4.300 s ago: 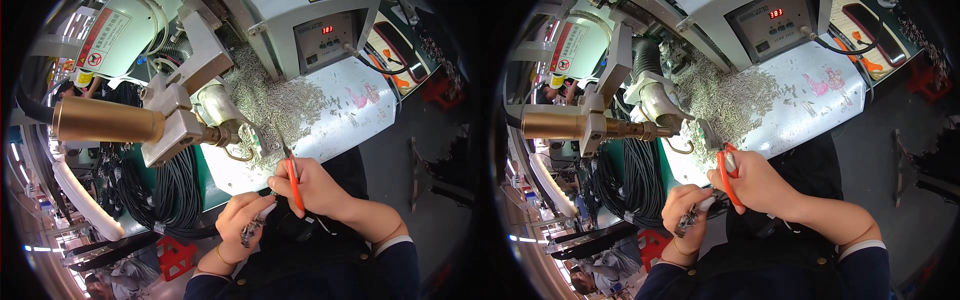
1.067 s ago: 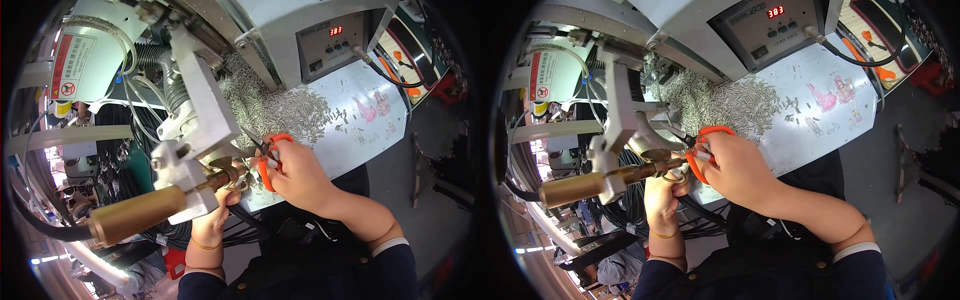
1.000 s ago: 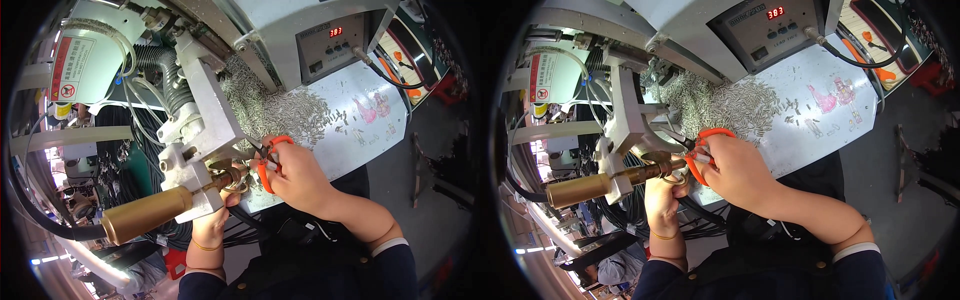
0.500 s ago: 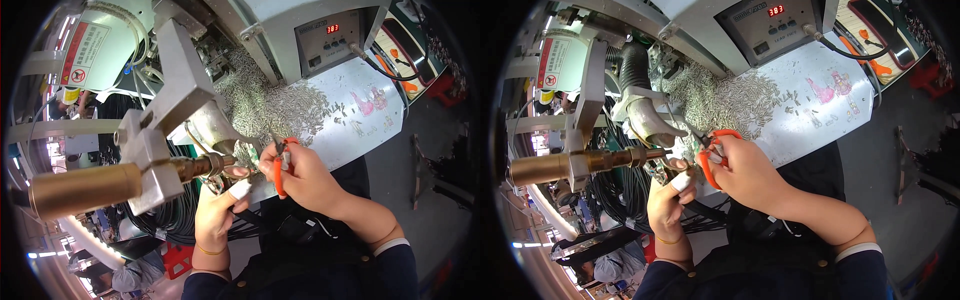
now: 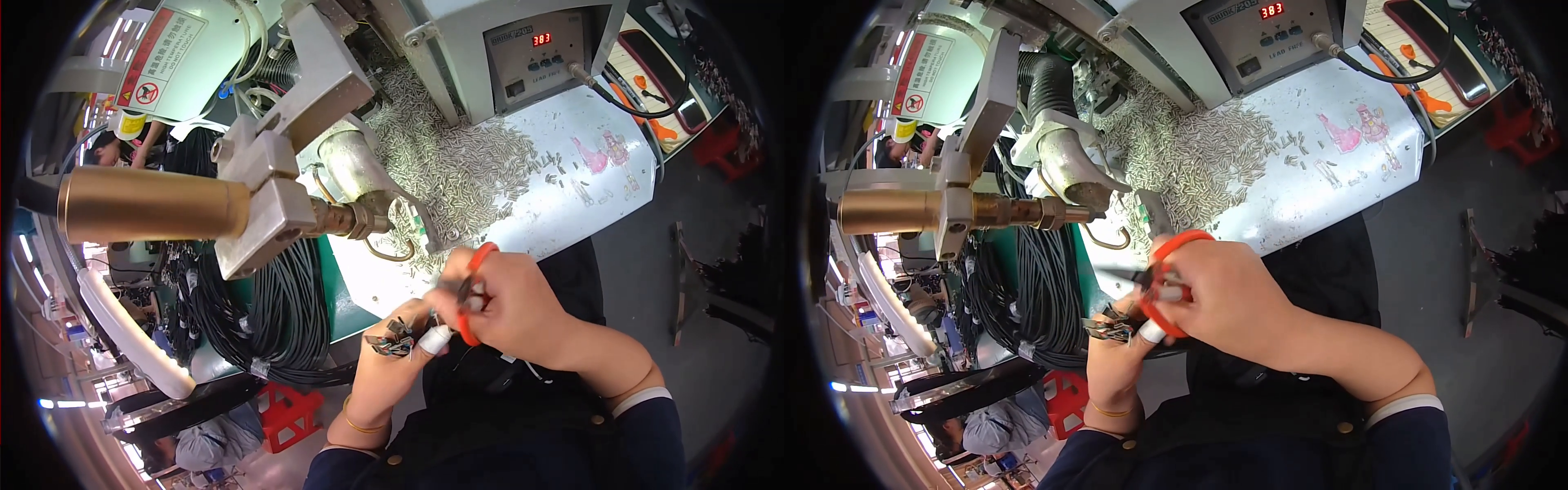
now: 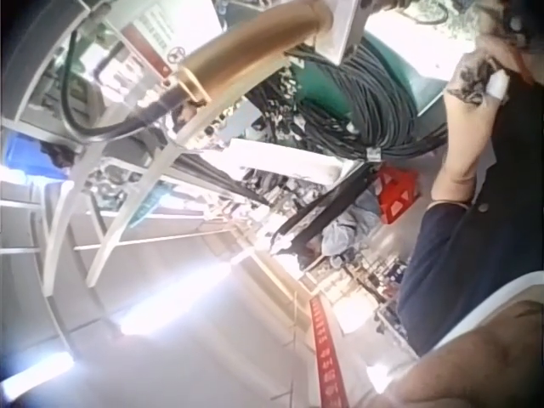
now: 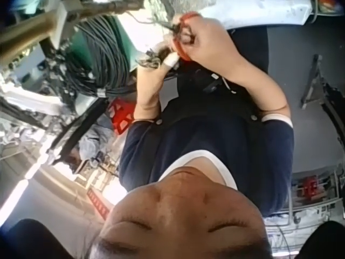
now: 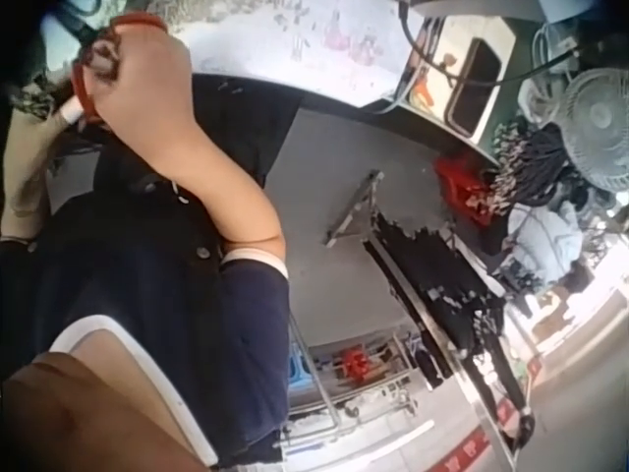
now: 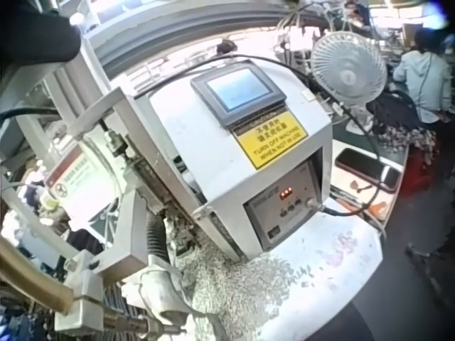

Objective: Trim wire ends with scissors and use a machine to strip and process bundles of cables.

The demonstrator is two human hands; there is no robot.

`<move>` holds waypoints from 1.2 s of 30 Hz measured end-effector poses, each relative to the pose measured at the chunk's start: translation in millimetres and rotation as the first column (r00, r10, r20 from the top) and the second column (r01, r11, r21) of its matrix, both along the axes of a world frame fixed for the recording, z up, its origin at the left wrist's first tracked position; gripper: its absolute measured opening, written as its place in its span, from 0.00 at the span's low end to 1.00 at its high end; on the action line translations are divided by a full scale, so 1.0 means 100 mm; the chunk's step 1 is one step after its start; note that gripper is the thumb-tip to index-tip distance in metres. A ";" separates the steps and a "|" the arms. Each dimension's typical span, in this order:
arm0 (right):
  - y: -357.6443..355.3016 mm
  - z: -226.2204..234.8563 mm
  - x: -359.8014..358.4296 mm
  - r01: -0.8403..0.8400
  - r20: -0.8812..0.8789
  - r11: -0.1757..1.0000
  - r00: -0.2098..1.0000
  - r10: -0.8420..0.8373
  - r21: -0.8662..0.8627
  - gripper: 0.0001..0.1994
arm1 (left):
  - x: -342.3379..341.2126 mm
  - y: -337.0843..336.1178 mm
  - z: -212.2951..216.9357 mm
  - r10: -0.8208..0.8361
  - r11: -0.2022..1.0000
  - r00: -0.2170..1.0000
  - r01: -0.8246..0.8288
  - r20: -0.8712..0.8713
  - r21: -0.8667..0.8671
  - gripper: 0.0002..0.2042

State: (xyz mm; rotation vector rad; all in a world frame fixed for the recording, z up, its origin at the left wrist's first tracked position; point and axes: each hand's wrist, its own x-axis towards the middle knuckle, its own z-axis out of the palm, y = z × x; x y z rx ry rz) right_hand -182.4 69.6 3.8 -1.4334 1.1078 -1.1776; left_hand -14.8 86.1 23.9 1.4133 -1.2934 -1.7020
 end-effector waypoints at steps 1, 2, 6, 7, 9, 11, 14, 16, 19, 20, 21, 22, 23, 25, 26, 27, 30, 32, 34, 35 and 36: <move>0.01 0.03 0.00 0.082 -0.020 0.997 0.996 -0.081 0.011 0.08 | 0.01 0.00 -0.01 -0.001 1.000 1.000 0.001 0.000 -0.001 0.07; 0.02 0.06 -0.01 0.082 -0.020 0.997 0.996 -0.082 0.011 0.08 | 0.01 0.00 -0.02 0.013 0.967 0.995 0.013 0.101 -0.255 0.07; 0.03 0.14 -0.01 -0.253 0.364 0.791 0.930 0.041 0.556 0.09 | 0.04 -0.01 -0.08 0.143 0.646 0.939 0.150 0.312 -0.749 0.06; 0.00 0.13 -0.02 -0.337 0.431 0.745 0.899 0.074 0.576 0.09 | 0.03 -0.03 -0.10 0.173 0.567 0.922 0.195 0.347 -0.800 0.05; -0.03 0.10 -0.03 -0.501 0.562 0.634 0.818 0.124 0.589 0.10 | 0.02 -0.04 -0.10 0.205 0.483 0.903 0.241 0.377 -0.842 0.05; 0.04 -0.08 0.07 -0.276 0.297 0.879 0.941 0.164 0.390 0.08 | 0.00 -0.03 -0.04 0.182 0.926 0.973 -0.219 -0.145 -0.306 0.05; 0.06 -0.14 0.14 0.015 -0.213 0.954 0.974 -0.082 -0.298 0.05 | 0.03 -0.05 0.02 0.317 0.945 0.865 -0.254 -0.389 0.205 0.06; 0.07 -0.11 -0.02 -0.106 -0.519 0.848 0.828 -0.214 -0.519 0.06 | 0.06 -0.08 0.05 0.339 0.911 0.834 -0.174 -0.435 0.375 0.06; 0.05 -0.04 -0.12 -0.231 -0.643 0.738 0.688 -0.337 -0.634 0.08 | 0.02 -0.10 0.13 0.334 0.911 0.887 -0.219 -0.317 0.349 0.06; 0.05 -0.03 -0.14 -0.267 -0.651 0.694 0.662 -0.372 -0.669 0.09 | 0.02 -0.11 0.14 0.332 0.912 0.908 -0.239 -0.256 0.334 0.05; 0.05 -0.03 -0.14 -0.305 -0.655 0.648 0.636 -0.407 -0.698 0.10 | 0.03 -0.11 0.13 0.332 0.911 0.908 -0.239 -0.255 0.336 0.05; 0.06 -0.04 -0.14 -0.304 -0.656 0.649 0.635 -0.408 -0.698 0.10 | 0.06 -0.11 0.12 0.298 0.922 0.913 -0.200 -0.279 0.332 0.06; 0.07 -0.06 -0.13 -0.260 -0.627 0.659 0.664 -0.408 -0.705 0.10 | 0.08 -0.11 0.10 0.264 0.931 0.916 -0.160 -0.302 0.328 0.06; 0.10 -0.10 -0.11 -0.171 -0.564 0.681 0.717 -0.410 -0.712 0.11 | 0.09 -0.09 0.05 0.229 0.938 0.917 -0.119 -0.326 0.325 0.06; 0.11 -0.11 -0.10 -0.170 -0.565 0.682 0.716 -0.410 -0.711 0.11 | 0.06 -0.07 0.01 0.101 0.993 0.986 -0.108 -0.130 -0.043 0.07; 0.12 -0.11 -0.07 -0.133 -0.542 0.764 0.780 -0.312 -0.632 0.10 | 0.02 -0.04 -0.03 0.052 0.919 0.993 -0.005 0.108 -0.395 0.07; 0.15 -0.11 0.00 -0.095 -0.443 0.895 0.888 -0.121 -0.436 0.10 | -0.07 0.02 -0.06 0.137 0.780 0.957 0.054 0.255 -0.623 0.08; 0.17 -0.13 0.04 -0.026 -0.126 0.994 0.992 0.012 -0.107 0.08 | -0.11 0.04 -0.06 0.249 0.846 0.965 -0.175 0.083 -0.504 0.09; 0.19 -0.17 0.07 -0.030 0.050 0.997 0.998 0.027 0.072 0.08 | -0.09 0.04 -0.06 0.243 0.892 0.970 -0.212 0.028 -0.399 0.09; 0.21 -0.20 0.09 -0.014 0.089 0.996 0.996 0.006 0.092 0.08 | -0.06 0.04 -0.06 0.246 0.926 0.969 -0.243 -0.025 -0.289 0.09; 0.22 -0.22 0.11 0.002 0.128 0.994 0.992 -0.016 0.113 0.09 | -0.05 0.03 -0.05 0.254 0.949 0.964 -0.264 -0.078 -0.174 0.08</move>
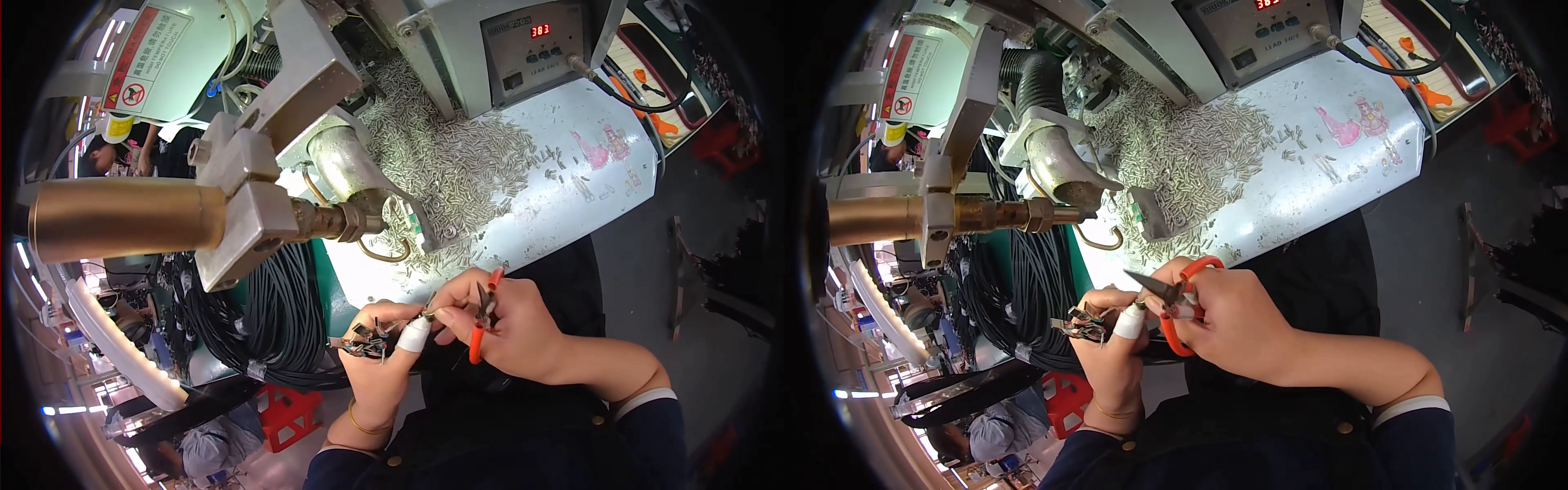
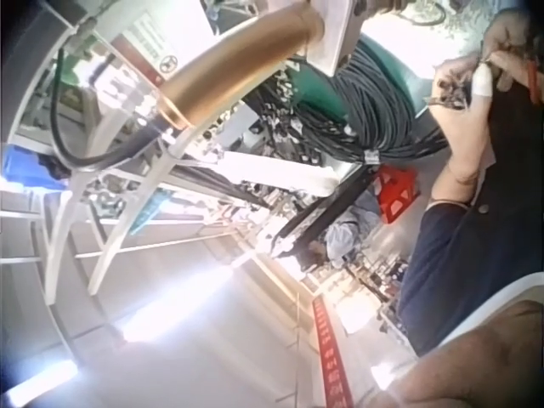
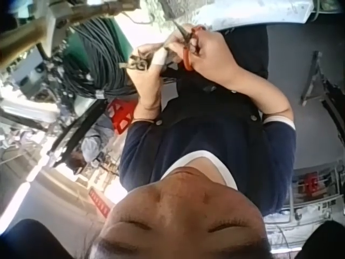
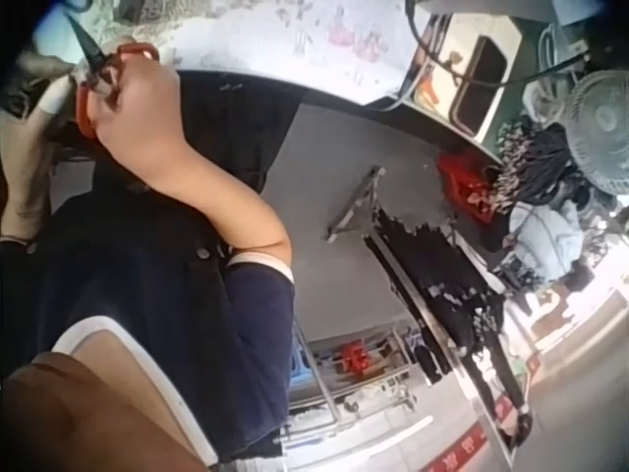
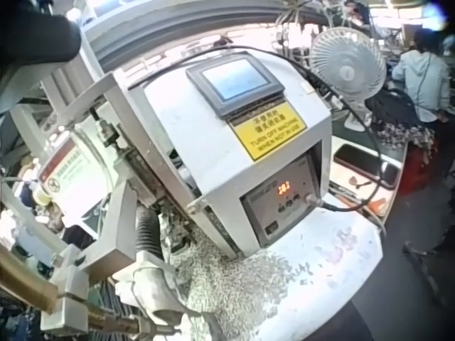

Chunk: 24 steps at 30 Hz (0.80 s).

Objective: Trim wire ends with scissors and use a machine to strip and process bundles of cables.

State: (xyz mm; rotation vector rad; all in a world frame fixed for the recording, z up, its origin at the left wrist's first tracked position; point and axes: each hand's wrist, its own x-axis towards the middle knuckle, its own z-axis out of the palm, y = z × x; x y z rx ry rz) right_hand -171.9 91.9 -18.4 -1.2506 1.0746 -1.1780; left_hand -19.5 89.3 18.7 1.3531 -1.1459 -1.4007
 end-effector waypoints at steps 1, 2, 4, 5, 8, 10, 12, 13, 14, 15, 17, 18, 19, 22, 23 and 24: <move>0.00 -0.01 0.02 0.012 0.042 1.000 0.999 -0.013 0.020 0.11 | 0.02 0.00 0.01 0.004 1.000 1.000 -0.004 0.002 0.001 0.08; 0.00 0.01 0.00 0.009 0.043 1.000 0.999 -0.010 0.021 0.11 | 0.03 0.01 0.02 0.028 0.999 0.999 -0.028 -0.037 0.022 0.08; 0.02 0.11 -0.11 -0.105 -0.245 0.994 0.963 0.112 0.039 0.14 | 0.04 0.01 0.05 0.079 0.995 0.990 -0.072 -0.114 0.066 0.09; 0.02 0.13 -0.13 -0.159 -0.382 0.986 0.909 0.170 0.060 0.16 | 0.04 0.01 0.06 0.081 0.995 0.990 -0.074 -0.113 0.066 0.09; 0.06 0.15 -0.08 -0.121 -0.502 0.992 0.855 0.129 0.048 0.18 | 0.02 0.01 0.07 0.077 0.996 0.989 -0.071 -0.126 0.053 0.08; 0.09 0.15 -0.05 -0.103 -0.558 0.994 0.823 0.108 0.041 0.19 | 0.00 0.01 0.05 0.065 0.997 0.994 -0.062 -0.082 0.036 0.08; 0.11 0.14 -0.03 -0.123 -0.563 0.986 0.809 0.167 0.115 0.19 | -0.01 -0.01 0.03 0.038 0.999 0.999 -0.038 0.005 0.004 0.07; 0.11 0.14 -0.03 -0.132 -0.564 0.979 0.803 0.196 0.152 0.20 | -0.01 -0.02 0.03 0.037 0.999 0.999 -0.037 0.005 0.005 0.07; 0.10 0.14 -0.04 -0.132 -0.563 0.979 0.803 0.196 0.153 0.20 | -0.01 -0.03 0.04 0.042 0.999 0.999 -0.042 0.000 0.020 0.07; 0.09 0.16 -0.06 -0.178 -0.485 0.963 0.836 0.257 0.205 0.20 | -0.01 -0.04 0.04 0.047 0.998 0.999 -0.047 -0.005 0.034 0.07; 0.06 0.17 -0.10 -0.277 -0.310 0.916 0.878 0.364 0.291 0.21 | -0.01 -0.06 0.05 0.051 0.998 0.999 -0.050 -0.008 0.049 0.07; 0.06 0.17 -0.10 -0.276 -0.309 0.916 0.879 0.363 0.291 0.21 | -0.01 -0.07 0.05 0.051 0.996 0.998 -0.049 -0.023 0.074 0.08; 0.06 0.16 -0.11 -0.307 -0.259 0.896 0.881 0.395 0.322 0.21 | -0.01 -0.08 0.05 0.051 0.994 0.998 -0.047 -0.039 0.098 0.08; 0.02 0.15 -0.12 -0.371 -0.152 0.848 0.879 0.452 0.379 0.21 | -0.01 -0.14 0.05 0.050 0.987 0.998 -0.043 -0.040 0.153 0.07; 0.00 0.19 -0.14 -0.383 -0.019 0.793 0.896 0.444 0.474 0.20 | -0.01 -0.17 0.05 0.046 0.983 0.999 -0.041 -0.026 0.182 0.07; -0.02 0.24 -0.16 -0.404 0.113 0.725 0.903 0.415 0.558 0.19 | -0.01 -0.21 0.05 0.042 0.977 0.999 -0.038 -0.013 0.210 0.07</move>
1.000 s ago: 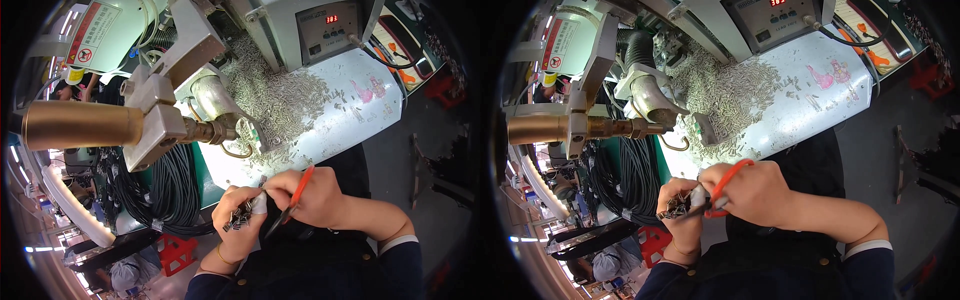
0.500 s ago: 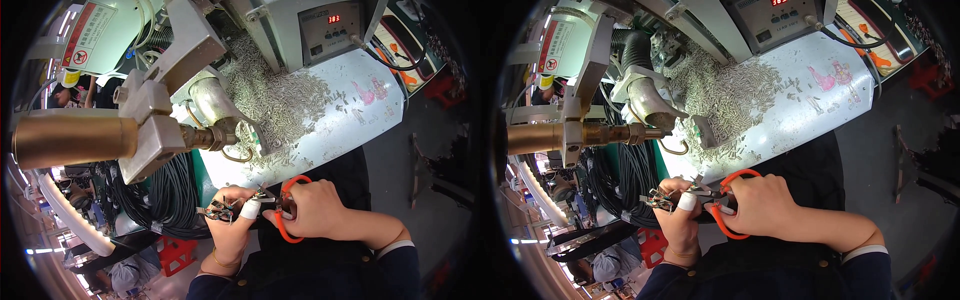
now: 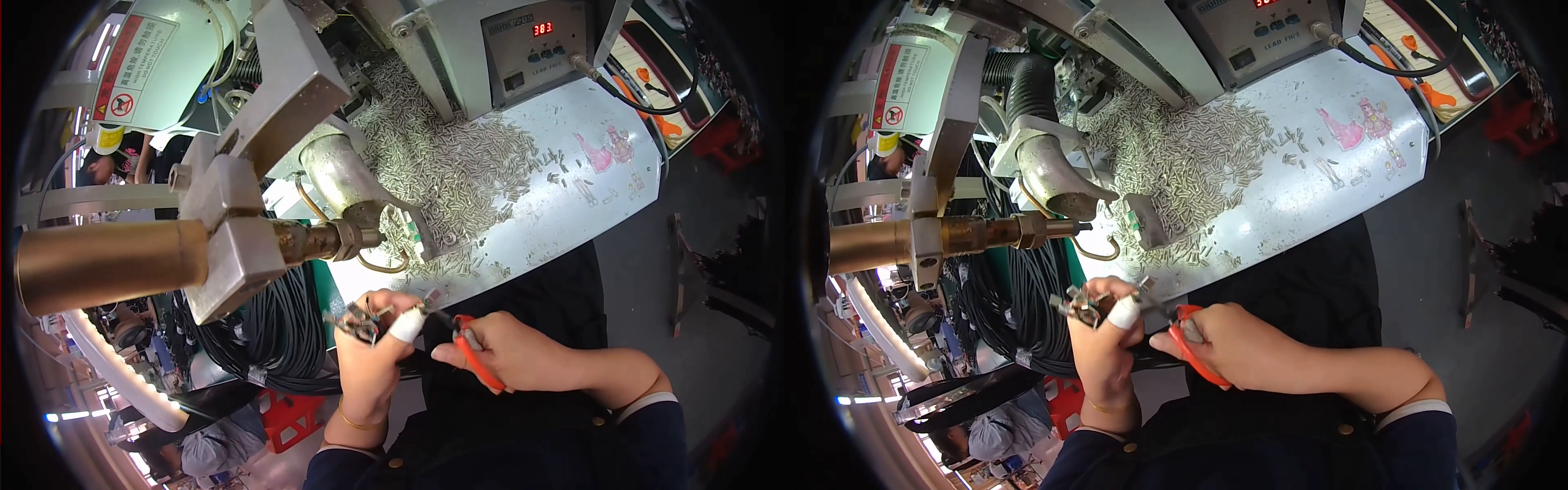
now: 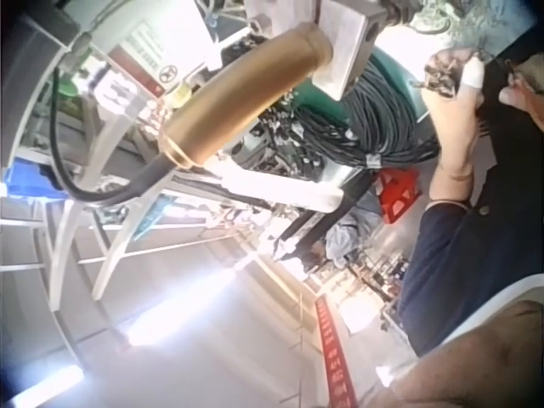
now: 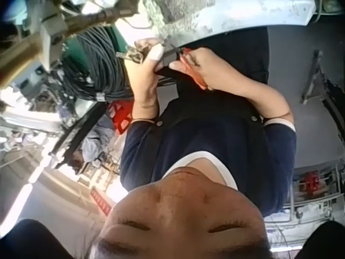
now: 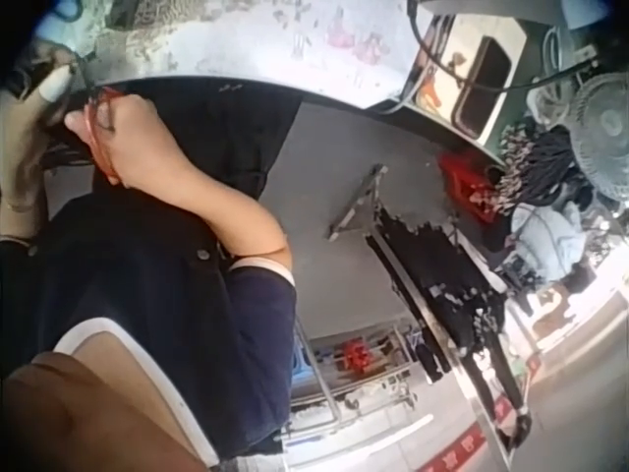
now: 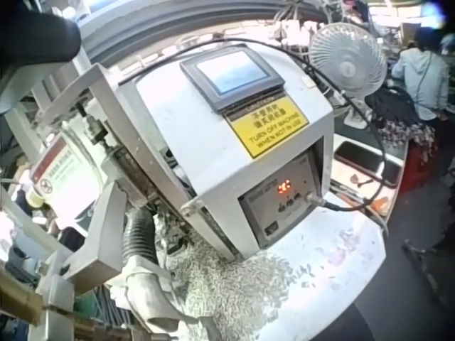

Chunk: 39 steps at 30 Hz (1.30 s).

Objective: Trim wire ends with scissors and use a machine to strip and process bundles of cables.

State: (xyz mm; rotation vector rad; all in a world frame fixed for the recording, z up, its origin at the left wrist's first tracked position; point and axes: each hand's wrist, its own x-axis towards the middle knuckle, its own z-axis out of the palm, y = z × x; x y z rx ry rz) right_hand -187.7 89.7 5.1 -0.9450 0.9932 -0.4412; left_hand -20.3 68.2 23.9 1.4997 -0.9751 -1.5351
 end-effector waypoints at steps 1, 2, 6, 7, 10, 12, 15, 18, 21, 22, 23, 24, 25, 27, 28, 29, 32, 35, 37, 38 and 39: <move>-0.03 0.02 -0.01 0.019 0.073 0.989 0.997 -0.031 0.149 0.18 | 0.01 -0.06 -0.03 -0.003 1.000 1.000 0.003 0.000 0.001 0.07; -0.05 0.03 -0.01 0.016 0.076 0.989 0.997 -0.028 0.148 0.18 | 0.03 -0.13 -0.08 0.002 1.000 0.991 0.001 -0.133 0.017 0.07; -0.19 0.00 -0.01 0.353 0.180 0.925 0.910 -0.375 0.143 0.16 | 0.01 -0.36 -0.15 0.020 0.999 0.936 -0.003 -0.351 0.050 0.07; -0.26 -0.06 0.03 0.439 0.130 0.898 0.892 -0.433 -0.028 0.15 | -0.02 -0.41 -0.15 0.020 0.999 0.949 -0.006 -0.315 0.047 0.07; -0.48 -0.15 0.08 0.539 0.061 0.758 0.827 -0.559 -0.367 0.13 | -0.04 -0.50 -0.14 0.006 0.998 0.964 0.011 -0.267 0.063 0.07; -0.64 -0.09 0.05 0.474 0.067 0.834 0.877 -0.476 -0.283 0.11 | -0.02 -0.54 -0.12 -0.019 0.995 0.970 0.043 -0.244 0.091 0.08; -0.69 -0.14 0.06 0.431 0.049 0.851 0.898 -0.437 -0.301 0.10 | 0.04 -0.58 -0.13 -0.022 0.994 0.972 0.047 -0.233 0.102 0.08; -0.69 -0.18 0.09 0.412 -0.001 0.805 0.890 -0.456 -0.428 0.09 | 0.10 -0.60 -0.15 -0.038 0.992 0.970 0.066 -0.239 0.110 0.09; -0.68 -0.18 0.10 0.451 0.060 0.788 0.880 -0.472 -0.418 0.08 | 0.14 -0.61 -0.16 -0.064 0.989 0.964 0.096 -0.260 0.114 0.11; -0.68 -0.19 0.10 0.452 0.059 0.789 0.879 -0.473 -0.416 0.08 | 0.15 -0.60 -0.17 -0.054 0.989 0.968 0.085 -0.244 0.119 0.12; -0.69 -0.19 0.09 0.446 0.055 0.791 0.882 -0.468 -0.419 0.07 | 0.15 -0.59 -0.18 -0.043 0.990 0.973 0.073 -0.227 0.123 0.13; -0.69 -0.18 0.08 0.439 0.050 0.792 0.885 -0.464 -0.423 0.07 | 0.15 -0.59 -0.18 -0.033 0.990 0.977 0.061 -0.211 0.127 0.14; -0.69 -0.18 0.08 0.433 0.046 0.794 0.887 -0.459 -0.427 0.07 | 0.15 -0.59 -0.18 -0.034 0.990 0.977 0.062 -0.211 0.128 0.14; -0.69 -0.17 0.07 0.438 0.058 0.800 0.888 -0.457 -0.409 0.07 | 0.14 -0.59 -0.18 -0.058 0.991 0.977 0.081 -0.203 0.106 0.15; -0.69 -0.17 0.07 0.443 0.070 0.806 0.888 -0.454 -0.392 0.07 | 0.14 -0.59 -0.17 -0.070 0.991 0.977 0.090 -0.200 0.094 0.16; -0.69 -0.17 0.07 0.447 0.082 0.812 0.889 -0.451 -0.376 0.06 | 0.14 -0.59 -0.17 -0.070 0.992 0.977 0.090 -0.201 0.094 0.16; -0.68 -0.16 0.10 0.470 0.099 0.801 0.878 -0.469 -0.370 0.06 | 0.12 -0.59 -0.17 -0.064 0.994 0.976 0.080 -0.211 0.069 0.14; -0.66 -0.15 0.12 0.479 0.121 0.801 0.875 -0.469 -0.359 0.06 | 0.14 -0.60 -0.17 -0.088 0.991 0.978 0.105 -0.191 0.085 0.12; -0.63 -0.16 0.11 0.482 0.142 0.810 0.875 -0.463 -0.333 0.06 | 0.15 -0.57 -0.14 -0.100 0.989 0.978 0.119 -0.183 0.092 0.12; -0.61 -0.17 0.11 0.482 0.141 0.809 0.875 -0.463 -0.337 0.06 | 0.13 -0.54 -0.11 -0.118 0.988 0.979 0.132 -0.168 0.077 0.11; -0.57 -0.19 0.10 0.473 0.149 0.818 0.881 -0.450 -0.327 0.06 | 0.11 -0.50 -0.08 -0.135 0.987 0.979 0.145 -0.152 0.063 0.11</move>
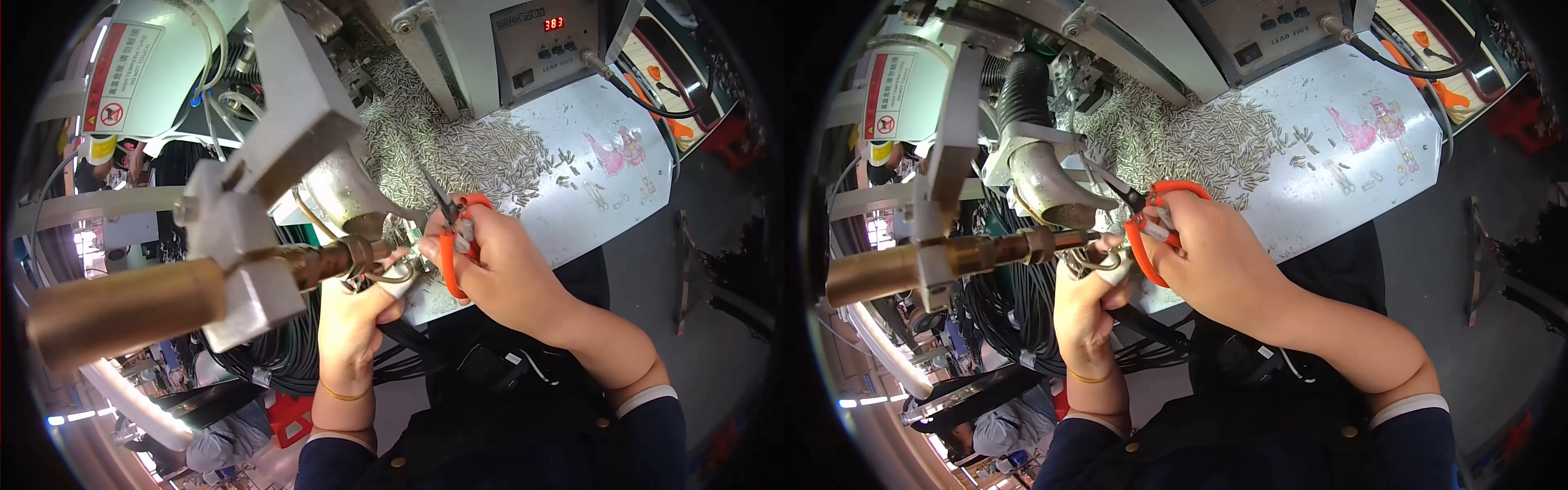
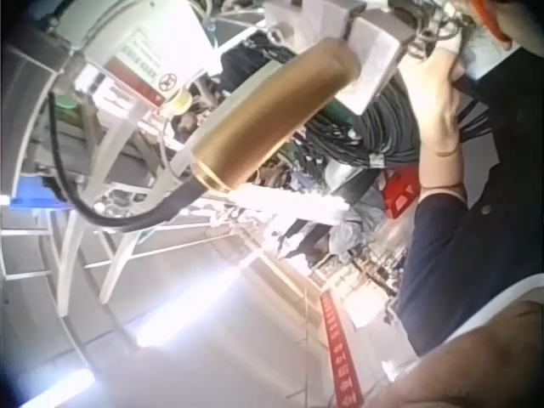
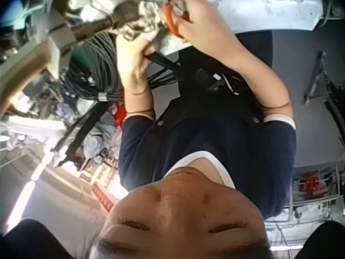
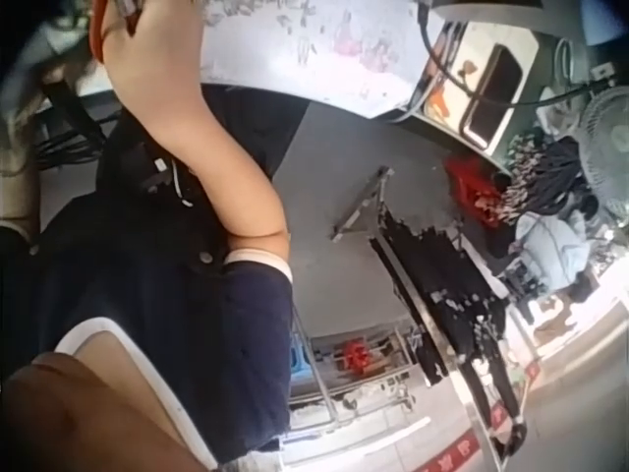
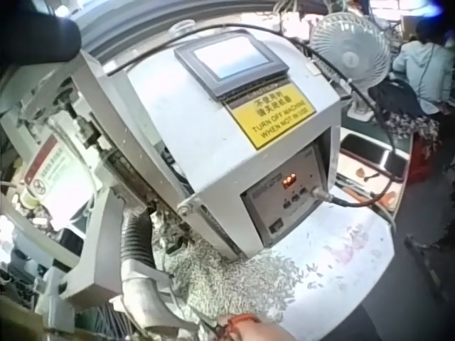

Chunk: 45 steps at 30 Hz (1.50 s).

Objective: Trim wire ends with scissors and use a machine to strip and process bundles of cables.

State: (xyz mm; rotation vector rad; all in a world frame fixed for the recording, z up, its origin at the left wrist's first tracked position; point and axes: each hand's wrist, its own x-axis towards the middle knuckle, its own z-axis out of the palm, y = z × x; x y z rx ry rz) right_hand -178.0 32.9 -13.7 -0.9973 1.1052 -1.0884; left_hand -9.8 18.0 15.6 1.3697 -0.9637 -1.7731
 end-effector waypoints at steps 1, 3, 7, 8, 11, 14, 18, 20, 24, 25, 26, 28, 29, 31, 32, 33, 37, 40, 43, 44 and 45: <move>0.04 -0.02 -0.01 -0.016 0.011 1.000 1.000 0.015 0.006 0.06 | -0.02 0.04 0.02 -0.014 1.000 1.000 0.015 0.014 -0.016 0.11; 0.09 0.00 -0.07 -0.032 0.023 0.999 0.999 0.031 0.010 0.06 | -0.04 0.16 0.05 0.016 1.000 0.996 -0.016 -0.092 0.007 0.11; 0.17 0.19 -0.18 -0.224 0.321 0.954 0.935 0.152 0.201 0.06 | 0.00 0.36 0.01 0.064 0.993 0.986 -0.078 -0.156 -0.085 0.11; 0.20 0.16 -0.19 -0.033 -0.001 0.998 0.999 0.033 0.062 0.06 | 0.01 0.39 -0.04 0.052 0.973 0.998 -0.055 -0.018 -0.224 0.11; 0.30 0.16 -0.18 0.179 -0.521 0.917 0.777 -0.353 -0.356 0.07 | -0.03 0.50 -0.02 0.009 0.951 0.996 0.018 0.086 -0.308 0.10; 0.39 0.27 -0.16 -0.185 -0.480 0.927 0.877 0.006 -0.326 0.06 | -0.08 0.61 0.06 -0.087 0.973 0.996 0.087 0.011 -0.214 0.09; 0.35 0.20 -0.09 -0.218 -0.364 0.882 0.930 0.057 -0.418 0.02 | -0.09 0.67 0.07 -0.259 0.961 0.963 0.265 0.076 -0.084 0.11; 0.39 0.23 -0.11 -0.190 -0.405 0.909 0.914 0.026 -0.371 0.03 | -0.09 0.67 0.08 -0.189 0.971 0.978 0.200 0.094 -0.130 0.12; 0.42 0.26 -0.14 -0.139 -0.434 0.973 0.900 0.045 -0.187 0.05 | -0.13 0.74 0.03 -0.013 0.893 0.954 0.145 0.298 -0.426 0.15; 0.41 0.26 -0.14 -0.157 -0.376 0.983 0.920 0.112 -0.093 0.06 | -0.13 0.75 0.02 0.079 0.821 0.924 0.154 0.375 -0.550 0.15; 0.41 0.26 -0.14 -0.182 -0.309 0.983 0.935 0.173 0.000 0.07 | -0.13 0.75 0.02 0.080 0.820 0.923 0.153 0.376 -0.551 0.15; 0.44 0.19 -0.07 -0.107 -0.376 0.970 0.926 0.017 -0.217 0.06 | -0.10 0.70 0.01 0.045 0.920 0.978 0.040 0.205 -0.391 0.15; 0.46 0.15 -0.03 -0.045 -0.407 0.903 0.902 -0.148 -0.427 0.07 | -0.10 0.68 0.01 0.040 0.955 0.993 -0.005 0.115 -0.296 0.15; 0.46 0.12 -0.02 -0.001 -0.398 0.785 0.862 -0.314 -0.619 0.09 | -0.08 0.65 0.03 0.001 0.977 0.996 0.018 0.088 -0.215 0.15; 0.45 0.12 -0.02 -0.015 -0.371 0.783 0.886 -0.277 -0.622 0.09 | -0.08 0.64 0.05 -0.035 0.990 0.998 0.042 0.059 -0.132 0.14; 0.44 0.11 -0.02 -0.031 -0.342 0.780 0.909 -0.237 -0.625 0.10 | -0.08 0.64 0.06 -0.066 0.997 0.997 0.067 0.029 -0.048 0.14; 0.42 0.24 -0.10 -0.055 -0.027 0.994 0.998 0.053 -0.090 0.11 | -0.18 0.68 0.09 0.022 0.980 0.994 0.000 0.108 -0.198 0.13; 0.43 0.27 -0.11 -0.152 0.183 0.966 0.977 0.114 0.207 0.11 | -0.06 0.68 0.00 0.066 0.765 0.899 0.233 0.433 -0.600 0.12; 0.43 0.25 -0.10 -0.193 0.226 0.952 0.964 0.140 0.237 0.12 | -0.07 0.69 0.00 0.177 0.539 0.779 0.435 0.602 -0.721 0.13; 0.42 0.24 -0.10 -0.224 0.242 0.937 0.957 0.159 0.268 0.13 | -0.09 0.69 0.01 0.211 0.491 0.738 0.487 0.641 -0.722 0.14; 0.40 0.23 -0.11 -0.254 0.259 0.920 0.949 0.178 0.299 0.14 | -0.09 0.70 0.02 0.247 0.443 0.696 0.538 0.675 -0.717 0.15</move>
